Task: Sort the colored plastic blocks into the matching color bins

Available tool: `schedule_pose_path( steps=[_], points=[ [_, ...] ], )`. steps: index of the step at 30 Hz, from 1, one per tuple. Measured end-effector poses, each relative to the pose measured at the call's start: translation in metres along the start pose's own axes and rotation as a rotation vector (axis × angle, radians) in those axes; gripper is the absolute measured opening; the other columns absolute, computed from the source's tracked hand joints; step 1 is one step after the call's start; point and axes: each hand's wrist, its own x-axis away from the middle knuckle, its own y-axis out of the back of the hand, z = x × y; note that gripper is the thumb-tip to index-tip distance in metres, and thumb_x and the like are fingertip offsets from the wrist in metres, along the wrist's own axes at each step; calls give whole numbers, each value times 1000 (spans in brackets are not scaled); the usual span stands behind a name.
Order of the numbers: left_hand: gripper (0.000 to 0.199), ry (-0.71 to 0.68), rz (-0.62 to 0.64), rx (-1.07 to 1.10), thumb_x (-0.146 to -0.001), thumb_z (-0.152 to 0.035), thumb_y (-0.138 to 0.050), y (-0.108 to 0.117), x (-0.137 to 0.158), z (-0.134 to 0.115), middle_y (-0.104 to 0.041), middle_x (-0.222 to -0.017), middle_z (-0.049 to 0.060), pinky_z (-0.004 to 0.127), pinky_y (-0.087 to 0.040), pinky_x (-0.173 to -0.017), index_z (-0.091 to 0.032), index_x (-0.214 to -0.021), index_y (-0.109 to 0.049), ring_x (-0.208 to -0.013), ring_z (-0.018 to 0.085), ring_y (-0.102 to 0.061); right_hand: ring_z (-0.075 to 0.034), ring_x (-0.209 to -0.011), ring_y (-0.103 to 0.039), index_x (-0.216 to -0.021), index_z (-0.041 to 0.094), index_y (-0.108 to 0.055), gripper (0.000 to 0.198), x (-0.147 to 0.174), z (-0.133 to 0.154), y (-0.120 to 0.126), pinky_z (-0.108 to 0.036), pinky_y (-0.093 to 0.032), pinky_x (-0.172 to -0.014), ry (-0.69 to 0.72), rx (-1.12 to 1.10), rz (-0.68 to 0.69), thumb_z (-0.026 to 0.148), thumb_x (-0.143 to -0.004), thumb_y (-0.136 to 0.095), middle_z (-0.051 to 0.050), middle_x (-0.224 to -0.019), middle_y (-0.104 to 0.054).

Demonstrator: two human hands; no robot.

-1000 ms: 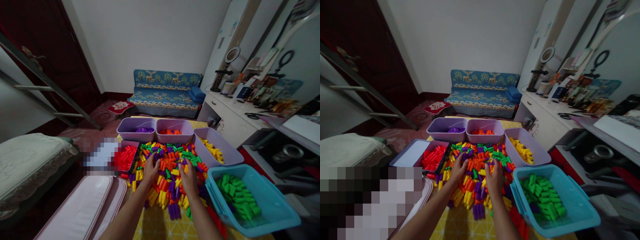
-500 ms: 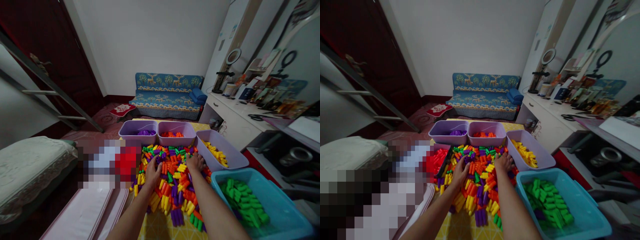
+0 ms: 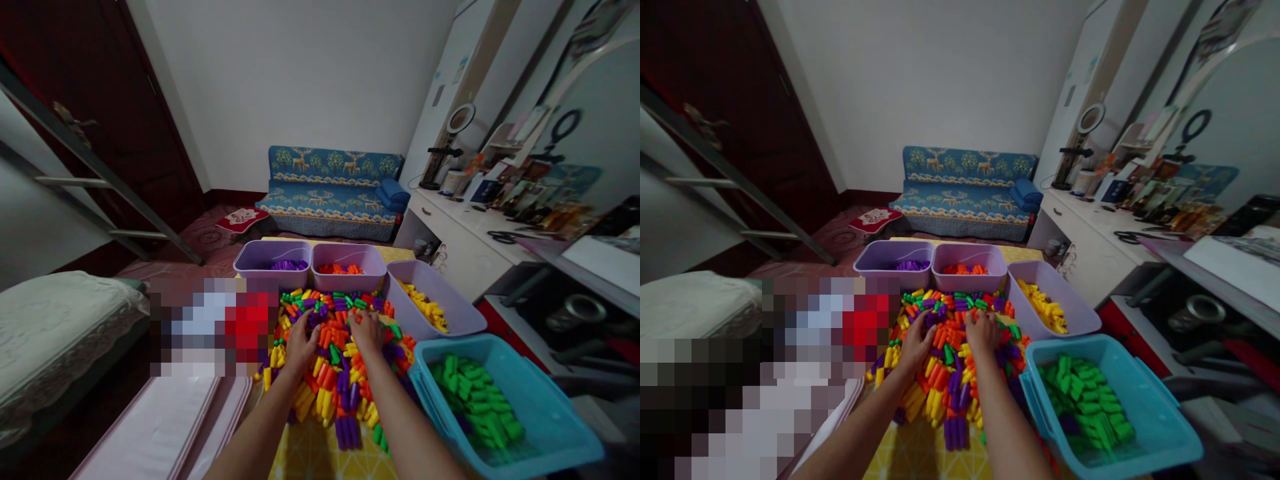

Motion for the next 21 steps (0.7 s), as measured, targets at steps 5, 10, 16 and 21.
schedule_pose_path(
  steps=[5, 10, 16, 21],
  points=[
    [47, -16, 8, -10, -86, -35, -56, 0, 0, 3, -62, -131, 10, 42, -44, -104, -21, -130, -55, -121, 25, -57, -23, -98, -61, -101, 21, -71, 36, 7, -1, -1, -35, -45, -87, 172, -154, -39, 45, -90, -46, -9, -106, -67],
    [47, 0, 3, -12, -85, -37, -56, 0, 1, 4, -62, -130, 11, 42, -44, -103, -20, -129, -56, -121, 25, -57, -34, -117, -50, -119, 19, -65, 41, -10, -36, 7, -51, -39, -96, -64, 98, -216, 39, -85, -56, -17, -126, -59],
    [47, -20, 6, -31, -85, -35, -56, 0, 1, 3, -62, -130, 13, 44, -43, -104, -18, -130, -55, -121, 27, -57, -34, -116, -52, -117, 24, -65, 39, -11, -39, 2, -48, -44, -90, -96, 190, -74, 39, -82, -59, -14, -116, -64],
    [49, -13, 13, -63, -83, -33, -59, 0, 0, 2, -63, -128, 12, 46, -44, -103, -18, -130, -55, -120, 28, -57, -30, -112, -59, -115, 16, -67, 38, -16, -28, 11, -38, -43, -92, -70, 138, 33, 27, -79, -62, -18, -115, -66]
  ],
)
